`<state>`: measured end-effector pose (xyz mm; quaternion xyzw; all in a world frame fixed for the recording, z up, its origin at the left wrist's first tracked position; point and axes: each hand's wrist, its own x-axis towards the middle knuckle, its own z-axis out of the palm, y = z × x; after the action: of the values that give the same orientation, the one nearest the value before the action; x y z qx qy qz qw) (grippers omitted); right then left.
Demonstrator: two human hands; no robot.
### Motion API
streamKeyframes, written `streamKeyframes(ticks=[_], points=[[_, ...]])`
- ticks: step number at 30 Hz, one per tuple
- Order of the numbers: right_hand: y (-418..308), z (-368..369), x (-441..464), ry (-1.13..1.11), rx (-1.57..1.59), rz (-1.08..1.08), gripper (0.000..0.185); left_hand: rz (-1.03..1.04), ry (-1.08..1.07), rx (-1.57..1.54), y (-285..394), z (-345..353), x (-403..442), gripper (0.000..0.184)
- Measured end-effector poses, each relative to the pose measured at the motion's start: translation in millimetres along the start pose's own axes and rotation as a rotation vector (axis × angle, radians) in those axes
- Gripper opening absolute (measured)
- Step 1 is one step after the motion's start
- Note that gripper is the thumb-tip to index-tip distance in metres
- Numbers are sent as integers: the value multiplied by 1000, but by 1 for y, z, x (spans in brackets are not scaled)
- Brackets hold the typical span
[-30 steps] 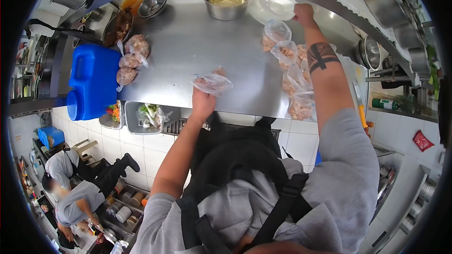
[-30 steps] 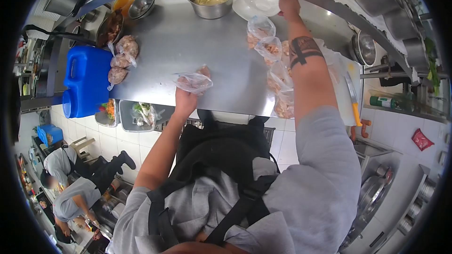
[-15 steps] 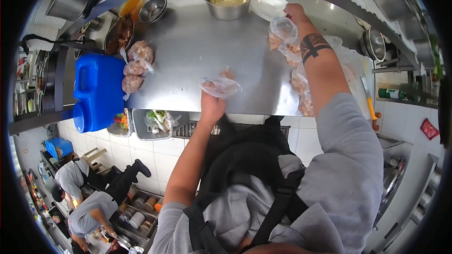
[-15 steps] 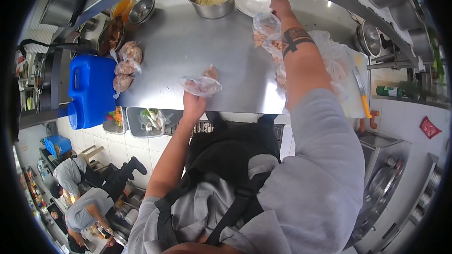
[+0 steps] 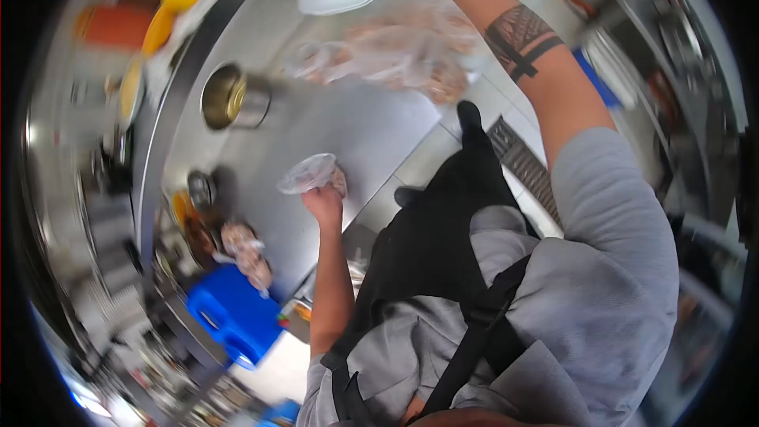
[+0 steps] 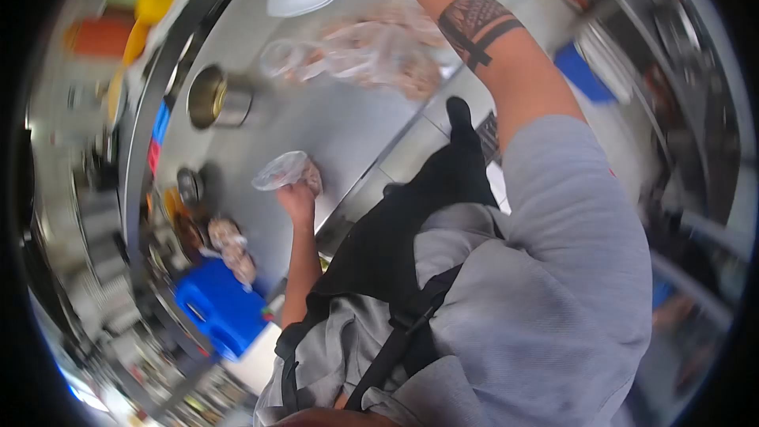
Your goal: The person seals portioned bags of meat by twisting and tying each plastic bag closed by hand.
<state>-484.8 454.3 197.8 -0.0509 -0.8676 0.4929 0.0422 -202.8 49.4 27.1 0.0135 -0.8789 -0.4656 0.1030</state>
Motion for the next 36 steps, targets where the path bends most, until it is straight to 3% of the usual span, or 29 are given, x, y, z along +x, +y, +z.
streamKeyframes(ticks=[2,4,5,6,7,11,14,16,23,27,29,36], points=[[7,-65,-83,90,11,105,31,27,-42,41,-13,2,12,19],[40,-118,-140,173,-125,85,31,-367,7,58,-20,3,30,20],[57,-145,-172,201,-164,157,30,-322,-48,84,-18,3,37,20],[75,-169,-209,283,-249,42,32,-401,-15,42,-14,3,45,21],[96,-198,-247,232,-188,248,33,-479,23,-1,-7,6,51,23],[189,-248,-360,330,-284,503,32,-375,-36,7,-6,10,61,22],[300,-227,-389,374,-234,695,31,-379,-69,79,9,13,64,23],[373,-192,-393,503,-420,618,35,-389,-85,132,11,12,67,24],[492,-81,-311,550,-111,563,30,-428,-202,348,13,21,71,28],[503,-42,-242,528,5,550,28,-401,-240,436,13,19,78,32],[507,-16,-203,515,156,655,26,-386,-247,470,11,12,80,34],[525,46,-96,618,109,674,28,-431,-126,420,-13,-8,61,41]])
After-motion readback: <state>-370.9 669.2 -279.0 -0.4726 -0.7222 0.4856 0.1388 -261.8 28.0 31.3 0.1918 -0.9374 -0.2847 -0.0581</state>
